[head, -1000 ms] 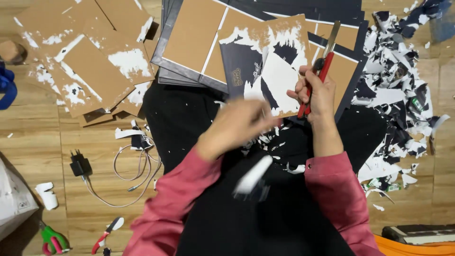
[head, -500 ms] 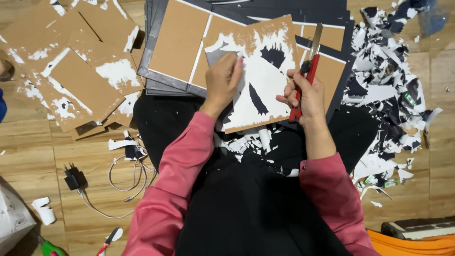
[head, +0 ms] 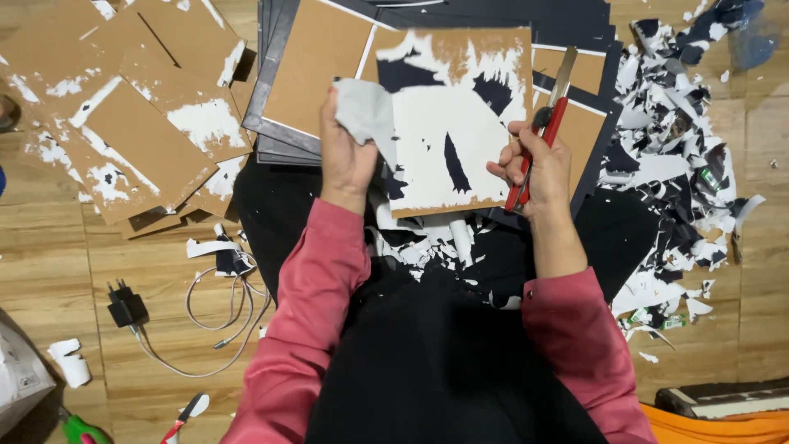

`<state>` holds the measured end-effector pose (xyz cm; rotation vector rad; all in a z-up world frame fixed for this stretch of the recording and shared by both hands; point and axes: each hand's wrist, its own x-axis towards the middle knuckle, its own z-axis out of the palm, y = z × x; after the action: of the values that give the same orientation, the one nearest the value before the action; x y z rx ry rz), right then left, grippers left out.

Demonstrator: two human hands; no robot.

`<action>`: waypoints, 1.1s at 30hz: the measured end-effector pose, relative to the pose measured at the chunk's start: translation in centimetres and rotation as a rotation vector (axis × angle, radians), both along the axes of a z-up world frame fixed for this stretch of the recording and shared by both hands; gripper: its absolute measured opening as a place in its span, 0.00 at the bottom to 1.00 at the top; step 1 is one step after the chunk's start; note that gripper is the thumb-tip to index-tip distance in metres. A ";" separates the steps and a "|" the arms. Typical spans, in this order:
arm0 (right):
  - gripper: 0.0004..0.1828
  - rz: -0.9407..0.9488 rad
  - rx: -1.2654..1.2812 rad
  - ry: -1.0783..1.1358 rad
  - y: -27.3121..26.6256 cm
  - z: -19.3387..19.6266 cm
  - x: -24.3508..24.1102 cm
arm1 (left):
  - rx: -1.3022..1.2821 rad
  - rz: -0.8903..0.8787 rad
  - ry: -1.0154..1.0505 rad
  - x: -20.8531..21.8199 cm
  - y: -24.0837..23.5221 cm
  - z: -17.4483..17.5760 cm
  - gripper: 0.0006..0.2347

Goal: Trimming and peeling excess paper from printed cardboard sheets using a utility knife

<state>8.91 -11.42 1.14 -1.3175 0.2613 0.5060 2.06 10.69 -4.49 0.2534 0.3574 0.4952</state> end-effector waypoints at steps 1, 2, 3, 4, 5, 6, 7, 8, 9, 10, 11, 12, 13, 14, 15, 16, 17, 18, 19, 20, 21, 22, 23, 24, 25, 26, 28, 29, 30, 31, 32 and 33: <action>0.08 -0.001 -0.004 0.004 -0.2 -0.5 0.1 | -0.004 -0.001 0.004 -0.4 0.0 -0.2 0.10; 0.09 0.010 0.033 -0.005 -0.5 -0.9 0.2 | -0.066 -0.030 -0.073 -0.9 -0.1 -0.4 0.11; 0.10 0.022 0.072 -0.022 -0.7 -1.3 0.6 | -0.125 -0.059 -0.160 -1.0 0.0 -0.5 0.12; 0.10 0.023 0.071 -0.026 -0.6 -1.6 0.5 | -0.126 -0.059 -0.164 -1.4 0.5 -1.3 0.12; 0.10 0.013 0.060 -0.038 -0.6 -1.8 0.4 | -0.235 -0.055 -0.155 -1.8 1.1 -2.1 0.12; 0.10 0.004 0.048 -0.049 -0.6 -2.1 0.2 | -0.344 -0.052 -0.146 -2.3 1.5 -2.9 0.13; 0.10 -0.002 0.047 -0.047 -0.5 -2.1 0.1 | -0.346 -0.057 -0.142 -4.9 4.7 -2.9 0.13; 0.10 0.000 0.037 -0.055 -0.5 -2.0 0.0 | -0.364 0.174 -0.182 -7.6 8.0 -2.8 0.14; 0.09 0.007 0.033 -0.073 -0.2 -1.8 0.2 | -0.375 0.407 -0.231 -9.9 11.4 -2.6 0.14; 0.09 0.007 0.037 -0.080 -0.5 -1.5 0.1 | -0.372 0.405 -0.238 -13.3 14.8 -1.4 0.14; 0.09 0.015 0.034 -0.067 -0.4 -1.2 0.0 | -0.194 0.689 -0.194 -17.1 18.4 -0.1 0.18; 0.09 0.024 0.031 -0.053 -0.3 -1.0 -0.2 | -0.016 0.971 -0.144 -21.1 22.1 1.1 0.21; 0.09 0.031 0.039 -0.054 -0.5 -1.4 -0.2 | -0.008 0.978 -0.148 -27.9 25.8 -1.9 0.21; 0.09 0.039 0.030 -0.050 -0.7 -1.9 -0.3 | 0.000 0.849 -0.136 -34.8 28.6 -4.3 0.17; 0.09 0.049 0.022 -0.054 -0.6 -2.2 0.0 | 0.004 0.724 -0.131 -41.3 30.6 -6.2 0.14; 0.09 0.058 0.032 -0.063 -0.2 -2.0 0.3 | 0.011 0.733 -0.143 -38.6 28.3 -3.1 0.14; 0.09 0.055 0.015 -0.058 -0.3 -2.0 0.1 | 0.307 0.550 0.025 -35.8 24.3 -0.7 0.15; 0.09 0.053 -0.001 -0.053 -0.4 -2.1 -0.1 | 0.593 0.353 0.195 -33.2 18.6 1.3 0.16; 0.09 0.058 -0.006 -0.052 -0.4 -1.9 -0.3 | 0.588 0.358 0.199 -29.3 15.8 4.0 0.16; 0.09 0.057 -0.006 -0.046 -0.3 -1.7 -0.5 | 0.994 0.029 0.449 -26.3 12.1 6.5 0.18; 0.09 0.056 -0.004 -0.046 -0.3 -1.4 -0.4 | 1.378 -0.329 0.691 -23.8 7.8 8.9 0.20; 0.09 0.060 -0.007 -0.050 -0.2 -1.5 -0.3 | 1.374 -0.323 0.690 -21.5 6.4 8.9 0.20; 0.10 0.062 -0.003 -0.044 -0.3 -1.6 -0.3 | 1.559 -0.248 0.531 -19.1 4.8 8.9 0.16; 0.10 0.063 0.001 -0.037 -0.5 -1.7 -0.3 | 1.734 -0.171 0.361 -16.8 3.3 8.9 0.14; 0.10 0.064 -0.005 -0.031 -0.5 -2.0 -0.4 | 1.727 -0.176 0.365 -15.1 1.1 8.5 0.14; 0.10 0.057 -0.007 -0.033 -0.6 -2.2 -0.4 | 1.862 -0.190 0.344 -13.3 -1.1 8.1 0.19; 0.11 0.041 -0.001 -0.040 -0.1 -1.9 0.1 | 2.006 -0.205 0.309 -9.7 -4.3 7.2 0.23; 0.11 0.042 -0.002 -0.050 -0.2 -1.7 -0.2 | 2.126 -0.280 0.387 -8.7 -5.9 6.4 0.30; 0.11 0.044 -0.003 -0.060 -0.4 -1.6 -0.4 | 2.245 -0.358 0.463 -7.7 -7.5 5.6 0.37; 0.11 0.031 -0.006 -0.053 -0.4 -1.6 -0.3 | 2.245 -0.373 0.452 -7.2 -7.8 5.0 0.37; 0.12 0.033 0.005 -0.055 -0.3 -1.6 -0.2 | 2.344 -0.367 0.541 -6.6 -8.1 4.5 0.39; 0.12 0.036 0.016 -0.052 -0.3 -1.6 -0.3 | 2.439 -0.363 0.637 -6.3 -8.4 4.0 0.40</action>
<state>8.64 -11.75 -0.46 -1.3202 0.1900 0.5023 -4.20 2.28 -0.51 2.8215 0.1090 0.2098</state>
